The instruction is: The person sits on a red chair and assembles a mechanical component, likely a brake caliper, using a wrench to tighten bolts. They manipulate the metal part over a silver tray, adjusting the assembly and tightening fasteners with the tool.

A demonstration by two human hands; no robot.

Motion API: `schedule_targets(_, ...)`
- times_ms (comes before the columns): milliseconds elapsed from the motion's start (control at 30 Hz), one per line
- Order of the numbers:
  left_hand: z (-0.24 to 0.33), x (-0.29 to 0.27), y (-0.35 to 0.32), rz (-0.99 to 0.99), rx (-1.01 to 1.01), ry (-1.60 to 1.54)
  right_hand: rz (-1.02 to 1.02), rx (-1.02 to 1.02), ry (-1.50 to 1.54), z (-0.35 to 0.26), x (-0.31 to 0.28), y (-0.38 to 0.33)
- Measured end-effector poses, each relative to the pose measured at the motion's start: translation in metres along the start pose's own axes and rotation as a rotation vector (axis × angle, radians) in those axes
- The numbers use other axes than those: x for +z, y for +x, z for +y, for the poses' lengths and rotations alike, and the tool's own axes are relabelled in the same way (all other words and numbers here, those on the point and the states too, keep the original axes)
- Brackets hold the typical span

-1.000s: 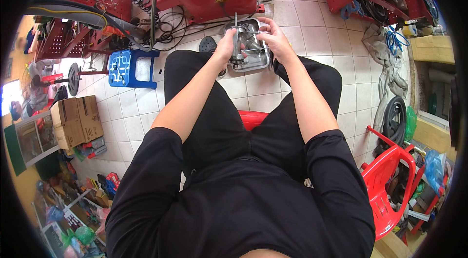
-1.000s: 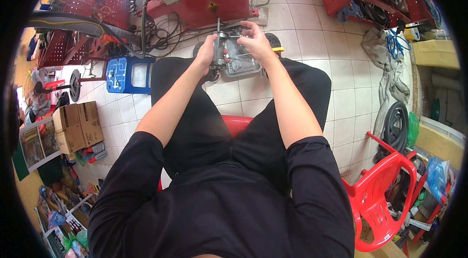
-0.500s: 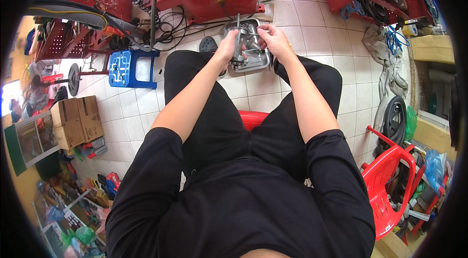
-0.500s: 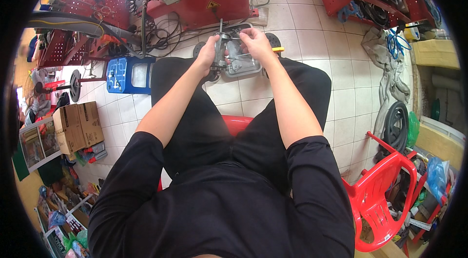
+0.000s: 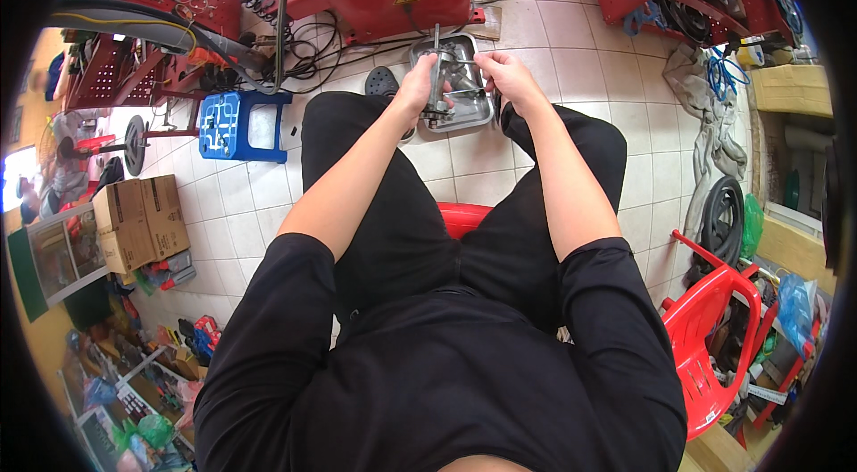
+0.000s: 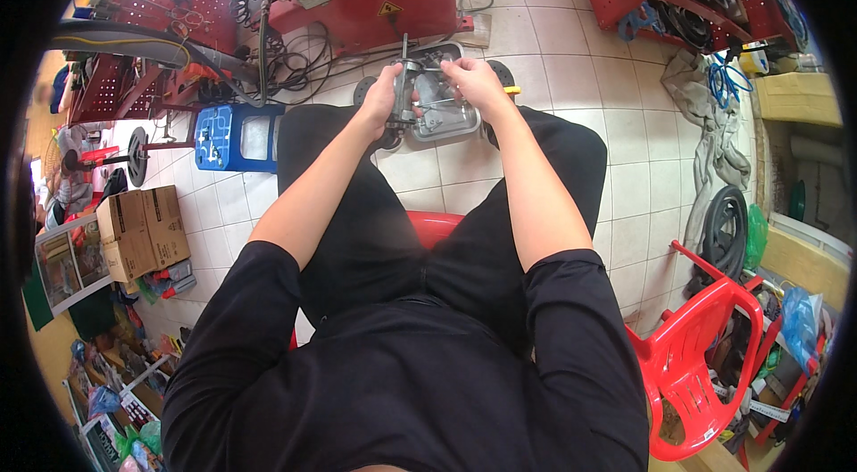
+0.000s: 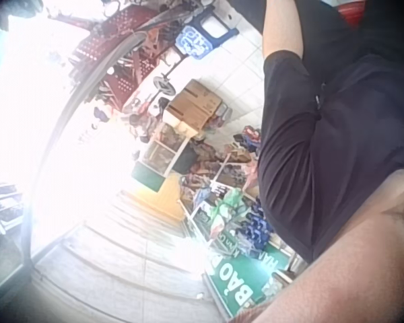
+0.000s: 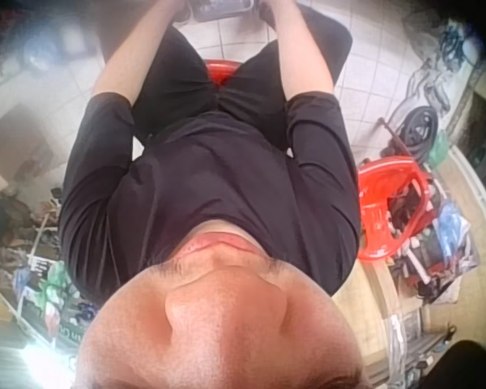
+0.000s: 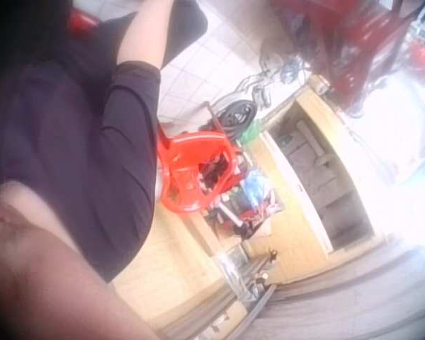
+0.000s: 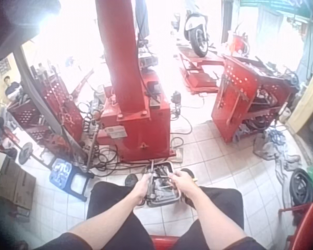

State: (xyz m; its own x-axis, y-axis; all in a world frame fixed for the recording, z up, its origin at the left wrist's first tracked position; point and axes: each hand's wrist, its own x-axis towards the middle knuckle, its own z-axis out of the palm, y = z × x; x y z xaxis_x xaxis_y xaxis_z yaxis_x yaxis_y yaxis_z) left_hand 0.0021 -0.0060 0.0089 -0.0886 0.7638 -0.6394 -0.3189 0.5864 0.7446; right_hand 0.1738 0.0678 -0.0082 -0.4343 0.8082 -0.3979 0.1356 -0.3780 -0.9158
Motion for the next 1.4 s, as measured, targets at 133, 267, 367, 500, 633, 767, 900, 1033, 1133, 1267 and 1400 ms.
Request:
schedule_targets(133, 0.002, 0.000, -0.003, 0.027, -0.003, 0.012, 0.051, 0.062, 0.039, -0.013, 0.006, -0.008)
schedule_targets(267, 0.004, 0.002, -0.003, 0.019, -0.018, 0.023, -0.003, 0.133, -0.086, 0.003, -0.003, 0.004)
schedule_targets(367, 0.002, 0.001, -0.003, 0.026, 0.002, 0.010, 0.002, 0.010, -0.077, 0.001, 0.002, -0.002)
schedule_targets(500, 0.003, -0.001, -0.004, 0.033, 0.007, 0.006, 0.036, 0.192, -0.142, -0.025, 0.011, -0.013)
schedule_targets(633, 0.004, 0.002, -0.003, 0.017, -0.015, 0.013, -0.003, 0.096, -0.093, 0.000, -0.003, 0.002)
schedule_targets(767, 0.000, -0.003, 0.000, 0.014, -0.001, -0.022, 0.035, 0.037, -0.023, -0.011, 0.005, -0.007)
schedule_targets(900, 0.000, -0.001, 0.002, 0.000, -0.009, -0.019, -0.029, 0.198, -0.102, -0.004, -0.006, 0.003)
schedule_targets(1033, 0.000, -0.002, 0.000, 0.008, -0.005, 0.000, -0.010, -0.027, -0.044, -0.005, 0.000, -0.007)
schedule_targets(1133, 0.001, -0.002, 0.000, 0.003, -0.006, -0.004, 0.024, 0.088, -0.047, -0.013, 0.002, -0.008)
schedule_targets(1267, 0.001, -0.001, 0.000, -0.003, -0.003, 0.003, -0.032, 0.027, -0.075, 0.002, -0.002, 0.000)
schedule_targets(1400, 0.001, -0.002, -0.001, 0.009, 0.004, -0.007, 0.085, 0.030, 0.061, -0.016, 0.007, -0.011)
